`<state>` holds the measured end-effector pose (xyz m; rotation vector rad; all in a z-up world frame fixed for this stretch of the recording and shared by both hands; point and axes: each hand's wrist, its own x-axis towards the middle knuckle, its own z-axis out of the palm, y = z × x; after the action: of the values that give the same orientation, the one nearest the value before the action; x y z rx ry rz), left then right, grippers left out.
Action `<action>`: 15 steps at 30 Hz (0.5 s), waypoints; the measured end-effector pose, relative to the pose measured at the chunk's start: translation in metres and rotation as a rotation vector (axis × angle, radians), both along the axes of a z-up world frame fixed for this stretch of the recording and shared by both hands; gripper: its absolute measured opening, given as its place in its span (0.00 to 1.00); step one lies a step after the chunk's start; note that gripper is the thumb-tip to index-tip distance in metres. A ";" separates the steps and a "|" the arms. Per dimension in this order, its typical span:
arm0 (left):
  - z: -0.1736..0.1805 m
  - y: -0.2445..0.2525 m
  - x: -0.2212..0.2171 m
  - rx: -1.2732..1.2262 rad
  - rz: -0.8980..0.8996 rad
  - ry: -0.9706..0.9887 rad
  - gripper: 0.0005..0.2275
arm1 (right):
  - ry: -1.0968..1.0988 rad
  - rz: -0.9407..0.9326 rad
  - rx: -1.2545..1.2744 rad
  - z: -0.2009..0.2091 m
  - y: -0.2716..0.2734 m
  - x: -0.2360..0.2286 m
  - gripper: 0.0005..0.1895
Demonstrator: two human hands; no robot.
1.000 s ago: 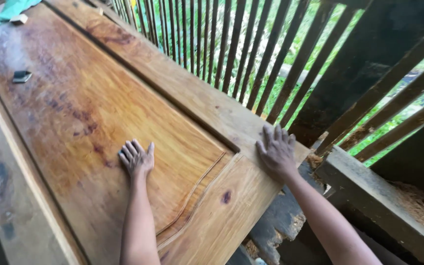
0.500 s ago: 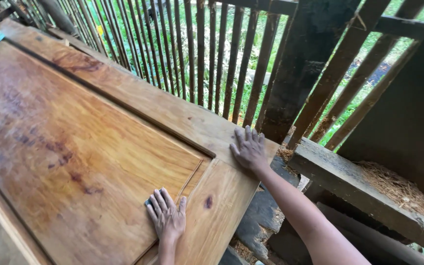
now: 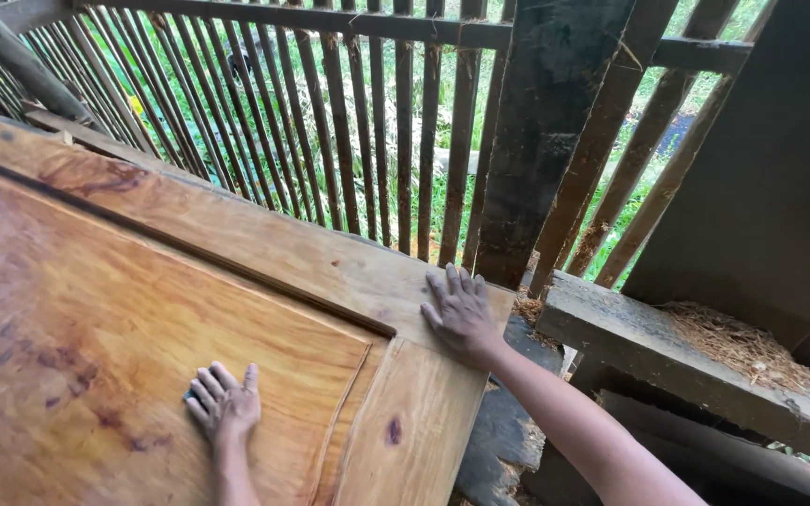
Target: Sanding the surface of a large wooden door with sandpaper to prepare it for finishing.
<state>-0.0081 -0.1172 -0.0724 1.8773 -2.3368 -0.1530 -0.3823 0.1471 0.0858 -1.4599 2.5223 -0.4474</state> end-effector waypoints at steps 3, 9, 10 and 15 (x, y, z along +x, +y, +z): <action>0.010 -0.034 0.006 0.009 0.005 0.021 0.43 | -0.011 -0.006 0.005 0.004 0.001 0.003 0.38; 0.011 -0.038 0.005 -0.105 0.050 0.073 0.43 | -0.033 -0.014 0.004 -0.014 -0.005 -0.002 0.39; 0.010 -0.031 -0.002 -0.083 0.055 0.071 0.43 | 0.012 -0.007 -0.002 -0.019 -0.007 -0.005 0.39; -0.005 0.068 -0.032 -0.165 -0.073 -0.033 0.42 | -0.040 -0.010 0.028 0.010 0.005 0.006 0.38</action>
<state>-0.0398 -0.0487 -0.0774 1.7318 -2.3595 0.0623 -0.3765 0.1522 0.0953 -1.4142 2.4956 -0.4370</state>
